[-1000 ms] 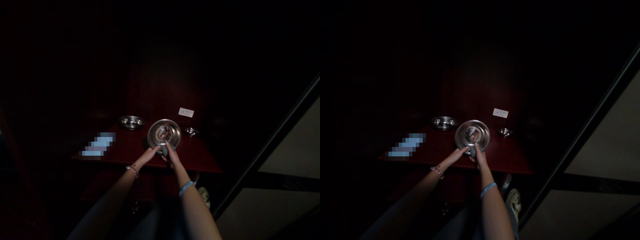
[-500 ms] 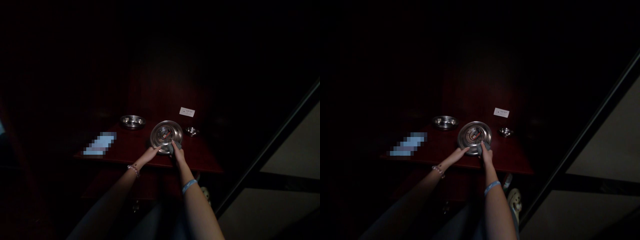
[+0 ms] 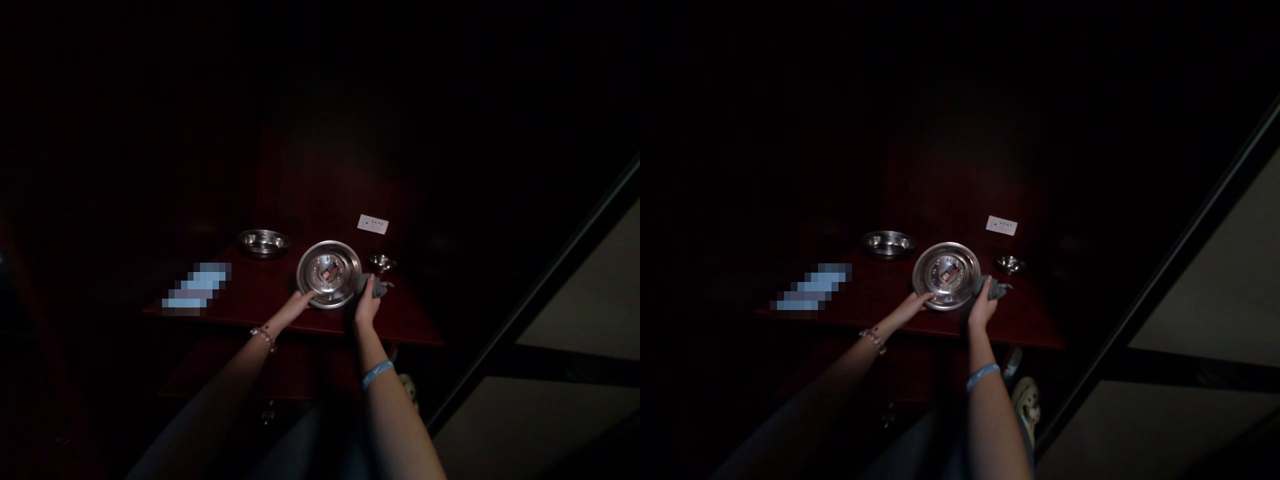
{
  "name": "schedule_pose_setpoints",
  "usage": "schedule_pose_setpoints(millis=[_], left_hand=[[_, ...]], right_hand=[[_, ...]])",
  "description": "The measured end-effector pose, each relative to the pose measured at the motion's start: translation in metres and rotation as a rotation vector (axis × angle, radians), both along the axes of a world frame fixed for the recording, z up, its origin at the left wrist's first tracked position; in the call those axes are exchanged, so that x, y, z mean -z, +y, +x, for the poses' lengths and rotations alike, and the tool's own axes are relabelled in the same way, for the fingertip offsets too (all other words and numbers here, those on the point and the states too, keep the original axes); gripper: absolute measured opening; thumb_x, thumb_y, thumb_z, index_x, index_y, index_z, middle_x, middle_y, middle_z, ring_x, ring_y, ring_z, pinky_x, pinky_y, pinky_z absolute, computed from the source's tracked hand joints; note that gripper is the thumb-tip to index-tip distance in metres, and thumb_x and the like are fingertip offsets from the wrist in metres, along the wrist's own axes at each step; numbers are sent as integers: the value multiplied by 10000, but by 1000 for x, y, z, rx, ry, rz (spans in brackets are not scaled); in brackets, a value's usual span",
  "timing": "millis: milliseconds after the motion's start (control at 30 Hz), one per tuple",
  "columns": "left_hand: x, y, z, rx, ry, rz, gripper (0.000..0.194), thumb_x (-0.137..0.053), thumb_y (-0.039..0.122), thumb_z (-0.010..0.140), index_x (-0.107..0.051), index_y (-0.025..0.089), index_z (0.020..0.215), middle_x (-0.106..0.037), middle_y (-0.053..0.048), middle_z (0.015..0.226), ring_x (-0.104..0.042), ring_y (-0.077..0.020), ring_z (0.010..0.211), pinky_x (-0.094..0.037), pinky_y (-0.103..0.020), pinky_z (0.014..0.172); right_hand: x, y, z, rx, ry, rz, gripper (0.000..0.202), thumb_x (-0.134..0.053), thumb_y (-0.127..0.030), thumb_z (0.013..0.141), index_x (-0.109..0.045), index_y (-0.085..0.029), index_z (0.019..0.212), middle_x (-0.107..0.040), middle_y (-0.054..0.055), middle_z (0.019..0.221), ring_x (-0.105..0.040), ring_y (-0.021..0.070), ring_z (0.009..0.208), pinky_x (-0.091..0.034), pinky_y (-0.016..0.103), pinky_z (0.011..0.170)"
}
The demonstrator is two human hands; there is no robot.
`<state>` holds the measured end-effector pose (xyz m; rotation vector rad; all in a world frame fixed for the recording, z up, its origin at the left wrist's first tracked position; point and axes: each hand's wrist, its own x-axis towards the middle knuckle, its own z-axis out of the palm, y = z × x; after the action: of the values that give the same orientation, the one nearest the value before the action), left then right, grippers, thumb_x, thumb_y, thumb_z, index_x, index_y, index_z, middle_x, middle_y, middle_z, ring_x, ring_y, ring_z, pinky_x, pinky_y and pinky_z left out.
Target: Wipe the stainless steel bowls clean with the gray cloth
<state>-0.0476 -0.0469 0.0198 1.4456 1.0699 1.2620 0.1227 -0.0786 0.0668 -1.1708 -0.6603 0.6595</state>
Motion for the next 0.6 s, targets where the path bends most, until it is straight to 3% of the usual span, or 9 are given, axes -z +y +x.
schedule_pose_setpoints(millis=[133, 233, 333, 467, 600], left_hand=[[0, -1, 1, -24, -51, -74, 450, -661, 411, 790, -704, 141, 1148, -786, -111, 1088, -717, -302, 1083, -576, -405, 922], [1, 0, 3, -19, -17, -19, 395, -635, 363, 800, -712, 169, 1136, -781, -80, 1123, -699, -288, 1122, -558, -386, 957], [4, 3, 3, 11, -6, 23, 386, -599, 314, 794, -717, 157, 1126, -764, -87, 1175, -683, -291, 1155, -534, -395, 1001], [6, 6, 4, 31, 9, 100, 406, -584, 278, 764, -713, 155, 1129, -729, -93, 1259, -628, -299, 1245, -456, -427, 1100], [7, 7, 3, 38, 25, 187, 479, -605, 280, 743, -688, 134, 1191, -677, -123, 1345, -551, -318, 1340, -373, -438, 1166]], right_hand=[[-13, -12, -5, 78, -198, -47, 569, -331, -430, 1018, -388, -112, 1487, -550, 138, 1475, -526, 182, 1362, -458, 285, 1070], [-14, -19, -4, 102, -543, -85, 642, -413, -406, 992, -250, -105, 1535, -482, 184, 1512, -465, 222, 1410, -424, 336, 1101], [-10, -24, 0, 60, -932, -33, 649, -524, -331, 936, -309, -120, 1511, -479, 194, 1492, -480, 268, 1374, -407, 382, 1107], [-7, -25, 4, -9, -1371, 86, 671, -551, -130, 841, -432, -242, 1492, -423, 103, 1554, -445, 270, 1372, -387, 393, 1111], [-5, -24, 5, -70, -1571, 53, 743, -520, -54, 818, -427, -295, 1515, -372, 49, 1610, -428, 284, 1358, -348, 428, 1128]])
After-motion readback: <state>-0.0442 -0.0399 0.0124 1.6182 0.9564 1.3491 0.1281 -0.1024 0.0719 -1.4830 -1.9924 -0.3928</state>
